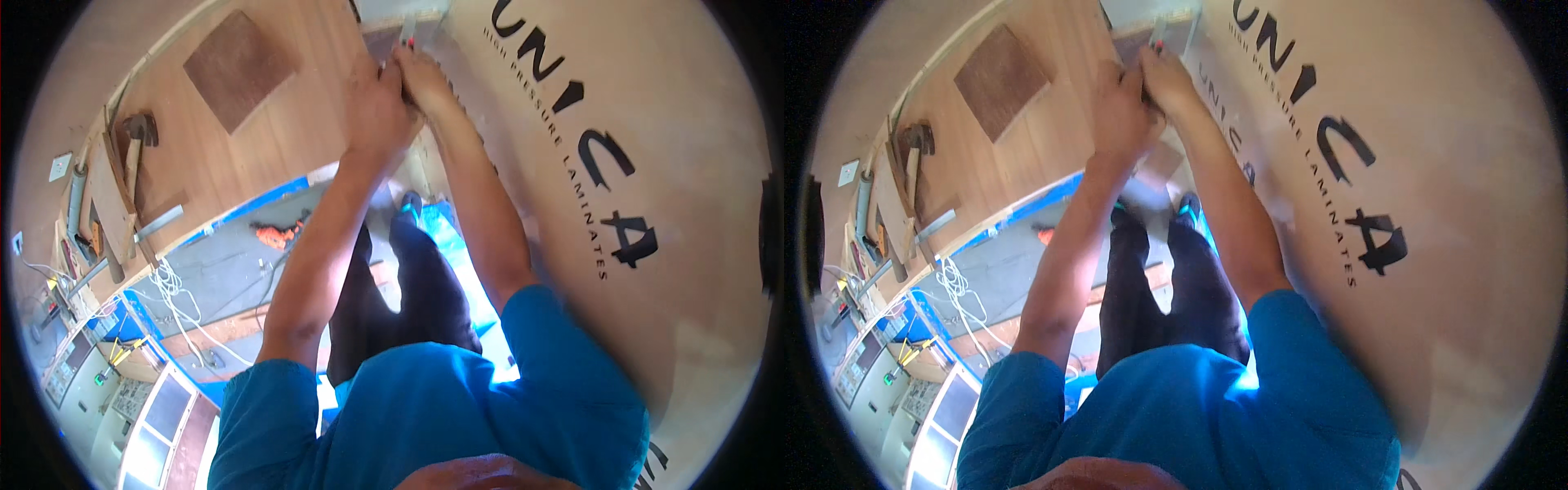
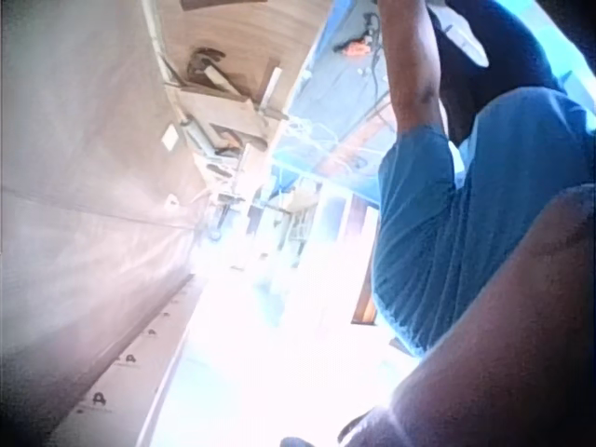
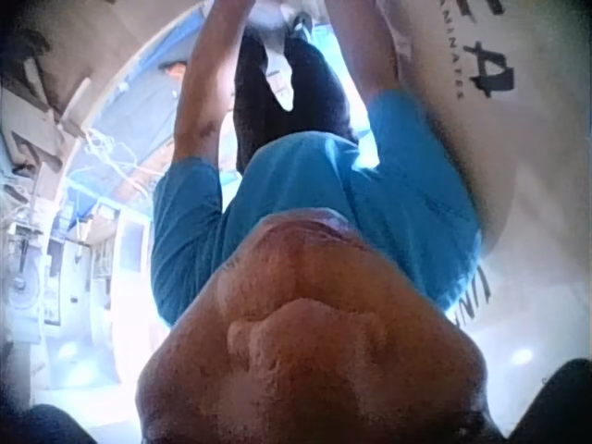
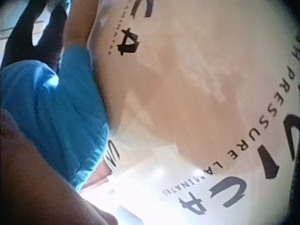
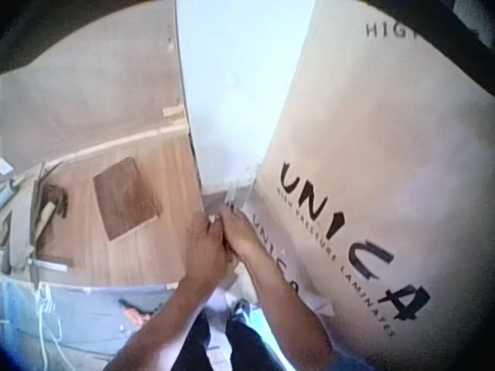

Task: The person fits a small wood panel into a gap in a wooden structure, hammering it into place and then using a utility knife to trim along a vertical edge.

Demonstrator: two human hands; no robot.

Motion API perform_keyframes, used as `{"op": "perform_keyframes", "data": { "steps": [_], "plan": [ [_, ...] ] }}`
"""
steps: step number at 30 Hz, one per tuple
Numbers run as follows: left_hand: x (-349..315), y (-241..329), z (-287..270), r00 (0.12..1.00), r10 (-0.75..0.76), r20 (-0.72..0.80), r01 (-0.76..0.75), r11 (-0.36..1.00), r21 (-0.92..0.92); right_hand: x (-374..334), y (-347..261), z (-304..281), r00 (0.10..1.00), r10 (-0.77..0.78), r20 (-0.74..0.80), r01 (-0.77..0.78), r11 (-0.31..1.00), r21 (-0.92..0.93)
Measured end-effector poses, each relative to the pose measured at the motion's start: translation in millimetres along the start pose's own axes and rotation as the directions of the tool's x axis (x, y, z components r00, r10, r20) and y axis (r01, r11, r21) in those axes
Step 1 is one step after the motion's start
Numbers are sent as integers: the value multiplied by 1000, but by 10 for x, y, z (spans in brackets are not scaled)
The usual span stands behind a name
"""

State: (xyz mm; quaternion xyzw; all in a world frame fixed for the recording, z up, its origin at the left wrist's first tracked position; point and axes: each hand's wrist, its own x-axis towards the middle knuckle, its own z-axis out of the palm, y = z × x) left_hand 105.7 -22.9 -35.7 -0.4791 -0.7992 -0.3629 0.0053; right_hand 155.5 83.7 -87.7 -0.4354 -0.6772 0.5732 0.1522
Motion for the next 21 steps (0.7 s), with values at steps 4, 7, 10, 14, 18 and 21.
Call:
{"op": "perform_keyframes", "data": {
  "steps": [4,7,10,14,18,21],
  "plan": [
    [69,-76,62,997,-78,15,78,997,-11,4,-469,-56,994,100,47,-102,994,45],
    [-22,-39,50,998,-57,-8,57,998,-21,-77,-410,-65,994,104,46,-105,994,22],
    [74,-48,44,999,-53,6,53,999,-6,-20,-475,-103,996,80,48,-80,997,-6],
    [-51,-14,35,999,-30,19,30,999,37,-45,-252,-23,999,-49,-1,49,998,43],
    [74,-123,65,997,-58,59,55,997,59,50,-376,-14,990,123,69,-129,986,105],
    [-101,-85,163,999,-33,15,32,998,55,97,12,0,998,31,53,-37,993,115]
  ]
}}
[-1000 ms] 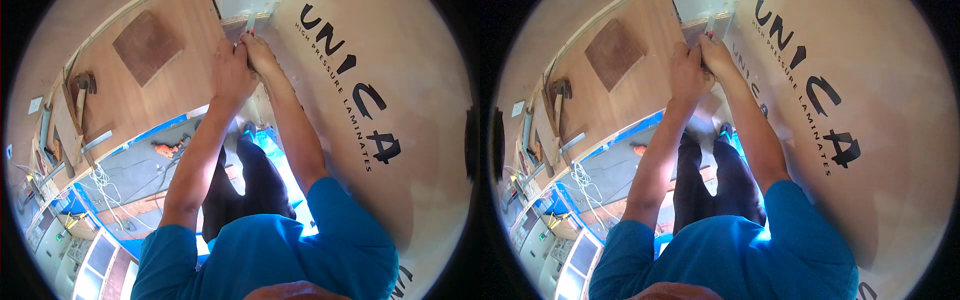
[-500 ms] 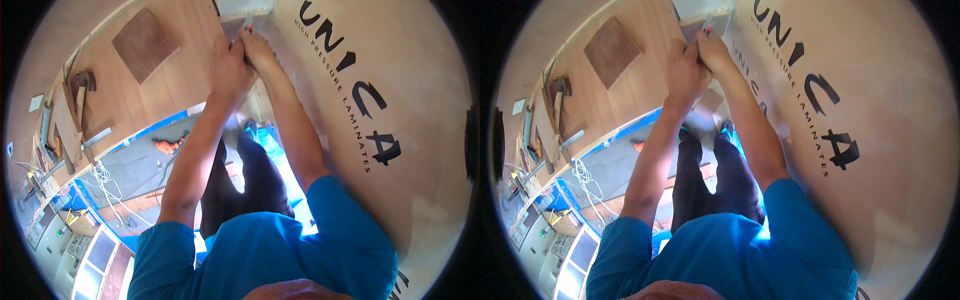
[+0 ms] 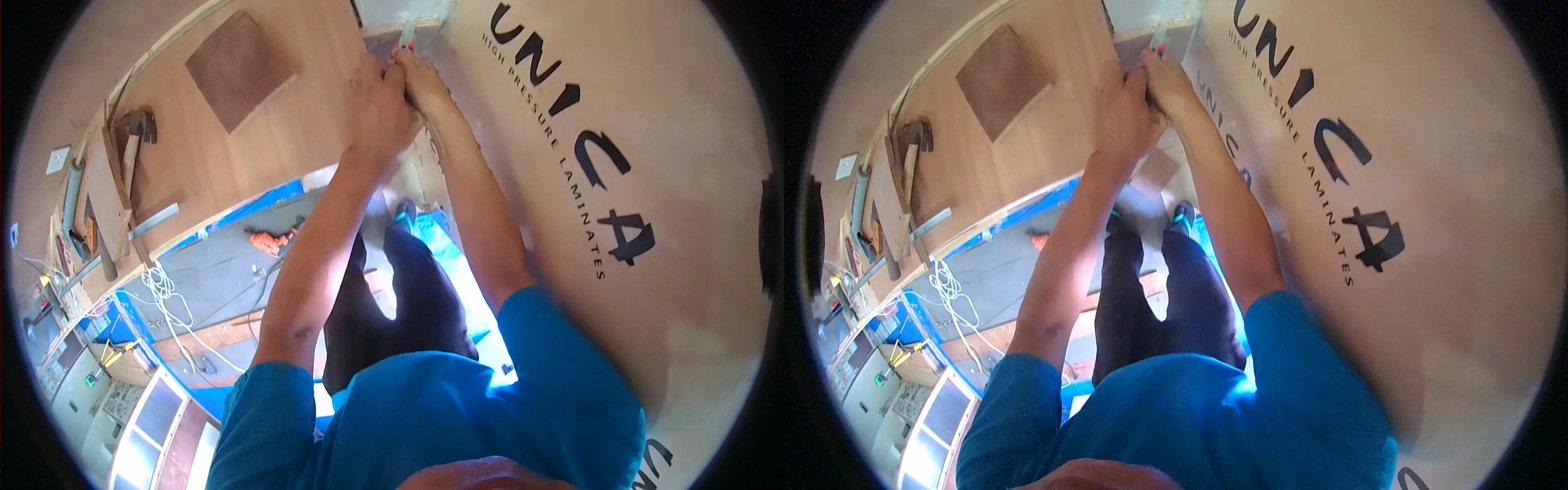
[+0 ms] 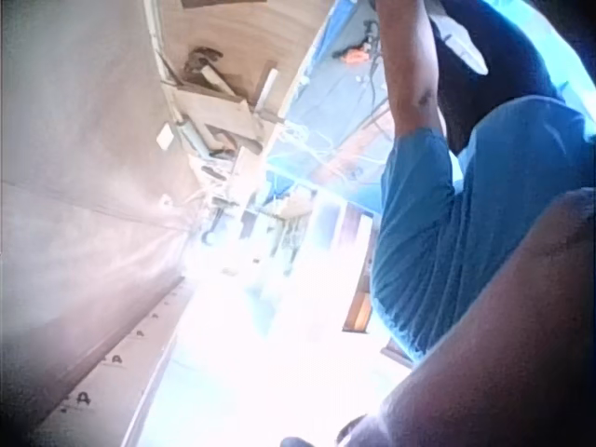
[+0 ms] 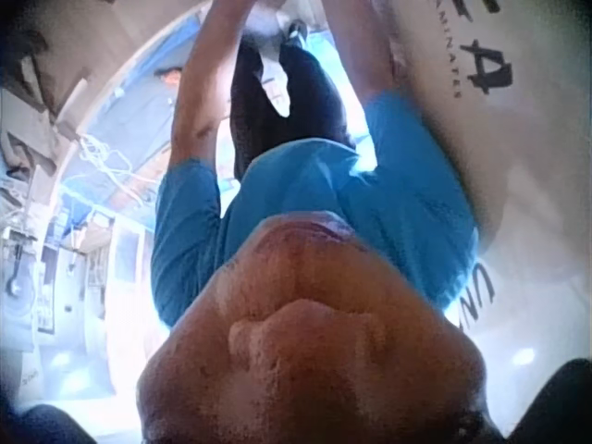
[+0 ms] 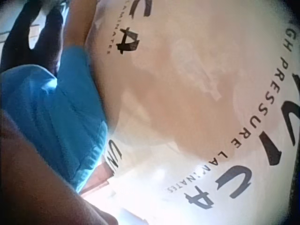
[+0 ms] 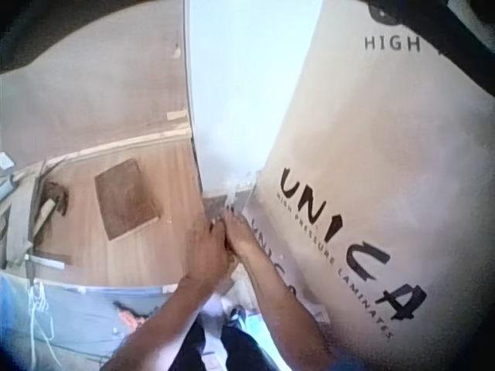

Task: The person fits a small wood panel into a gap in a wooden structure, hammering it into place and then using a utility knife to trim along a vertical edge.

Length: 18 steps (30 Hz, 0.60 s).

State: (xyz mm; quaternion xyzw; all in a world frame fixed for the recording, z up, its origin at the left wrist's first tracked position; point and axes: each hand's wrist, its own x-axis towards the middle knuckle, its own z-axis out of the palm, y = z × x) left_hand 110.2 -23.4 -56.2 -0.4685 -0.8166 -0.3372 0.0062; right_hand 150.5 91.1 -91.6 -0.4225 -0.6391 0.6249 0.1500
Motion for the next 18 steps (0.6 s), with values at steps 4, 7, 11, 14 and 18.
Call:
{"op": "perform_keyframes", "data": {
  "steps": [4,7,11,14,18],
  "plan": [
    [142,38,-131,998,-1,62,-3,998,63,77,-113,16,999,-15,42,10,992,123],
    [62,111,-176,990,-55,126,48,997,55,-79,-78,33,999,-33,12,32,995,95],
    [153,114,-199,998,34,49,-39,994,102,8,-135,36,995,8,99,-40,944,326],
    [53,106,-155,999,5,34,-7,999,48,-61,-58,36,999,-8,44,1,987,160],
    [75,85,-139,999,41,12,-42,997,66,39,-8,48,997,54,48,-65,960,273]
  ]
}}
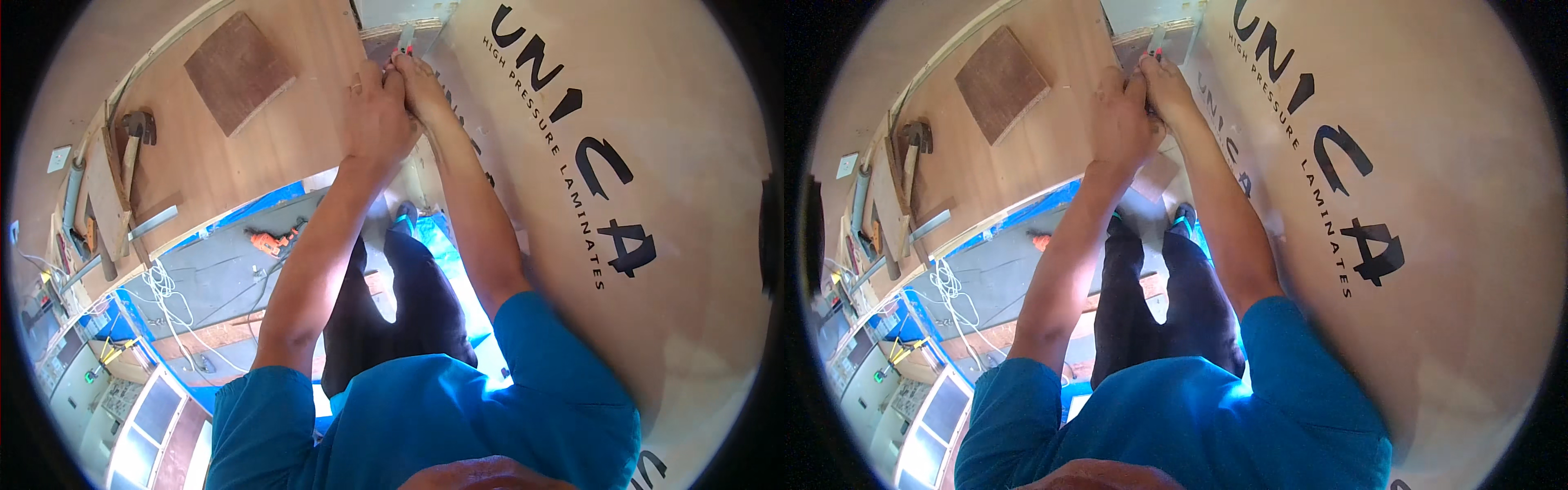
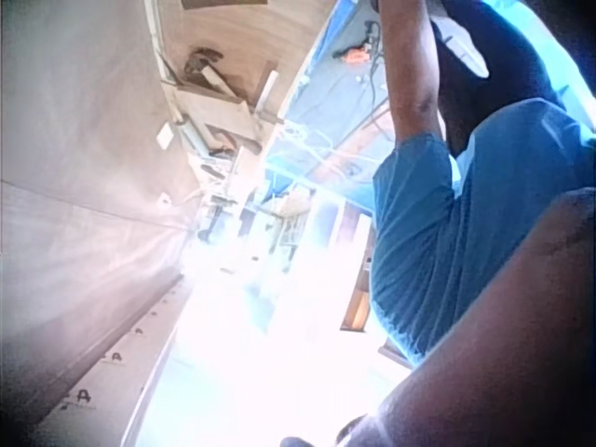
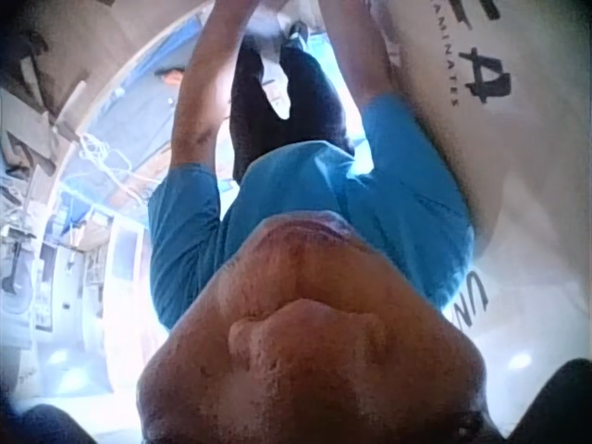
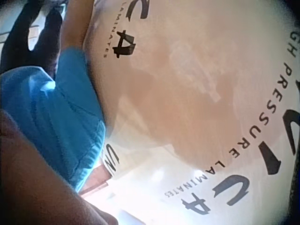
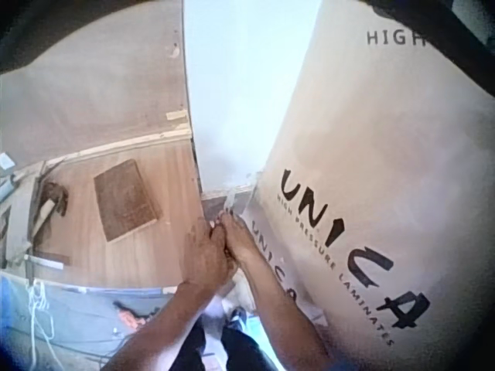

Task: The person fits a small wood panel into a gap in a wooden structure, hammering it into place and then using a utility knife to trim along a vertical edge.

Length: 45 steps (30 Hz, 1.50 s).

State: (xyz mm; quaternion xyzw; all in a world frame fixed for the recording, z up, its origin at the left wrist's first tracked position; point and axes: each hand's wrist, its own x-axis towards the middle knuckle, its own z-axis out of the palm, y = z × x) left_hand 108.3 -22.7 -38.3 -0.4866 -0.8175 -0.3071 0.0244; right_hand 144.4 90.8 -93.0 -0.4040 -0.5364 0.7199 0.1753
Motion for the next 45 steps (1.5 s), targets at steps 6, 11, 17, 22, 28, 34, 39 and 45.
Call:
{"op": "perform_keyframes", "data": {
  "steps": [6,11,17,22,28,34,39,45],
  "plan": [
    [-48,5,-71,999,33,12,-33,999,-13,-42,57,-7,998,-18,55,19,1000,-18],
    [78,33,-40,998,-2,67,3,1000,-7,55,-21,-44,995,-84,55,88,993,-80],
    [77,23,-16,999,11,43,-11,1000,2,28,-2,-5,997,-66,33,67,998,-15],
    [54,-9,33,998,-4,-69,-1,997,-72,88,65,-28,996,-17,85,18,1000,-17],
    [108,46,-8,998,-55,36,57,996,-64,206,205,-107,988,-142,62,149,979,-142],
    [77,-15,70,999,-35,-35,32,997,-70,11,-64,-6,994,-83,66,91,987,-132],
    [57,-37,49,998,-59,-5,58,996,-62,-20,-68,-14,980,-173,96,186,972,-142],
    [53,-20,13,999,-8,-45,6,999,-52,38,30,-51,986,-116,117,128,987,-100]
  ]
}}
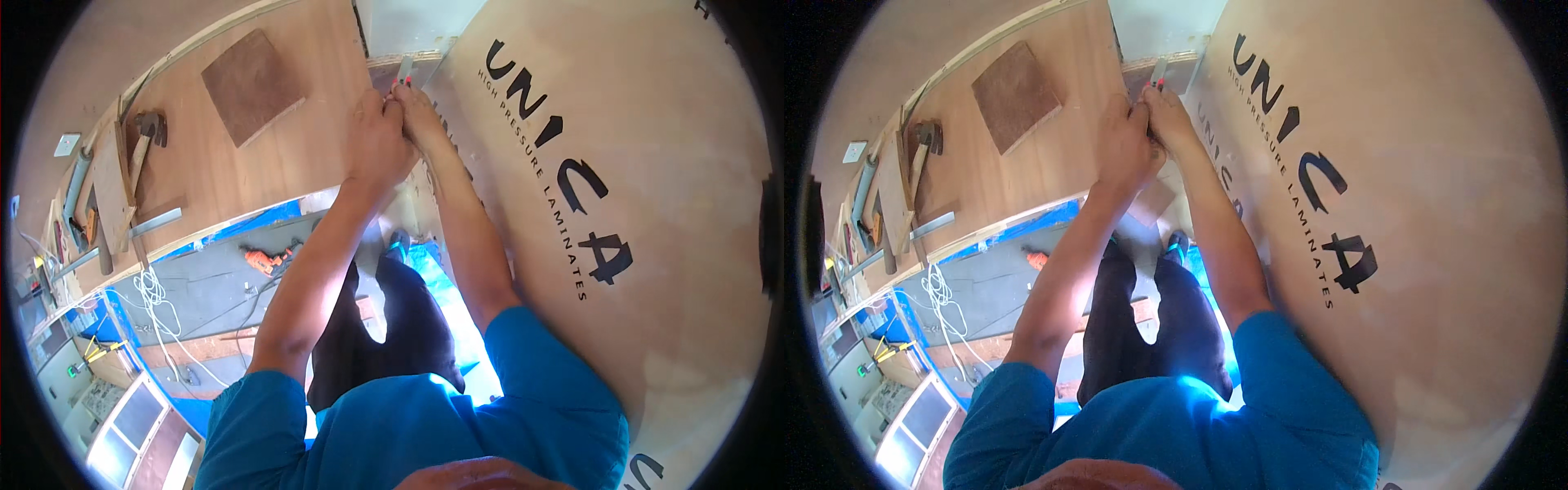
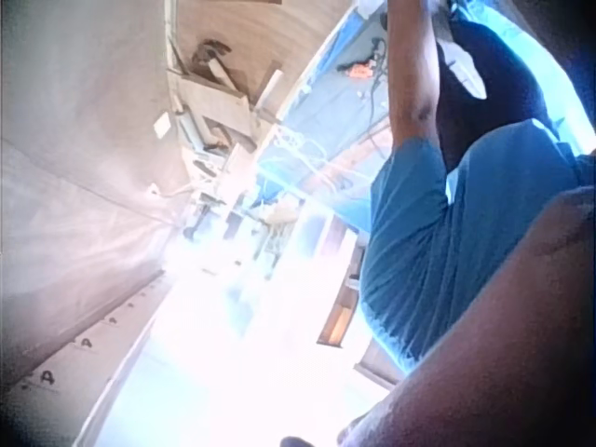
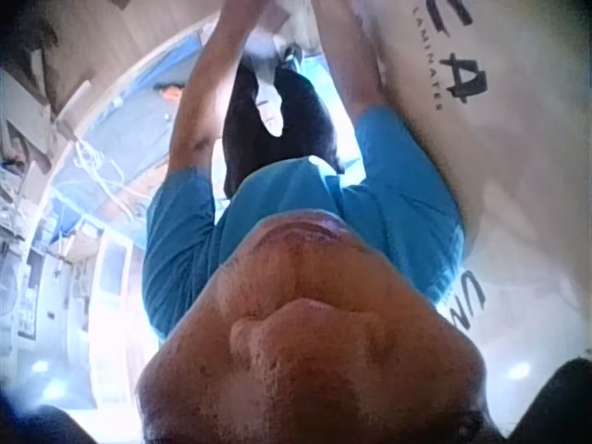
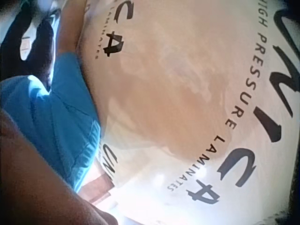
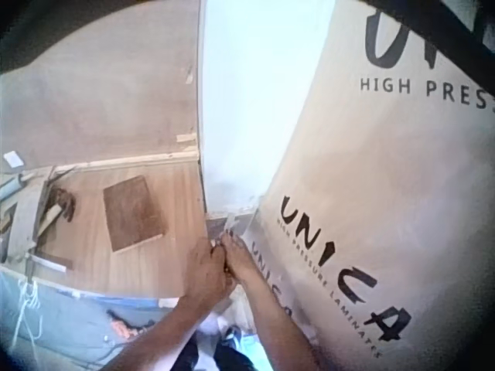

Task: The person fits a small wood panel into a gap in a wooden structure, hammering it into place and then using a utility knife to trim along a vertical edge.

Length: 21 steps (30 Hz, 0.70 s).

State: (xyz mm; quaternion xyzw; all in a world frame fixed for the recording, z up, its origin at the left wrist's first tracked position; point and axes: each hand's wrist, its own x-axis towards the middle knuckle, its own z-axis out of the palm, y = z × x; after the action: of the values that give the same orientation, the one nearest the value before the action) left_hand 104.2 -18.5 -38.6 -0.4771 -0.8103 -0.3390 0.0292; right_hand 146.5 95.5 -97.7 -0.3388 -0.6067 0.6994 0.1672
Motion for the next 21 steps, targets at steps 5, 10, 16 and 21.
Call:
{"op": "perform_keyframes", "data": {
  "steps": [5,10,16,21],
  "plan": [
    [6,34,-14,1000,16,1,-16,1000,19,13,10,32,997,68,-29,-62,982,179],
    [-66,52,-28,996,-79,44,79,997,-12,-107,-178,94,992,120,-30,-113,980,166],
    [-4,15,-31,996,-29,88,21,996,87,-58,-101,60,999,53,-9,-50,980,193],
    [-99,1,-29,997,-44,57,43,999,18,-75,-87,61,999,14,-31,-11,995,96]
  ]
}}
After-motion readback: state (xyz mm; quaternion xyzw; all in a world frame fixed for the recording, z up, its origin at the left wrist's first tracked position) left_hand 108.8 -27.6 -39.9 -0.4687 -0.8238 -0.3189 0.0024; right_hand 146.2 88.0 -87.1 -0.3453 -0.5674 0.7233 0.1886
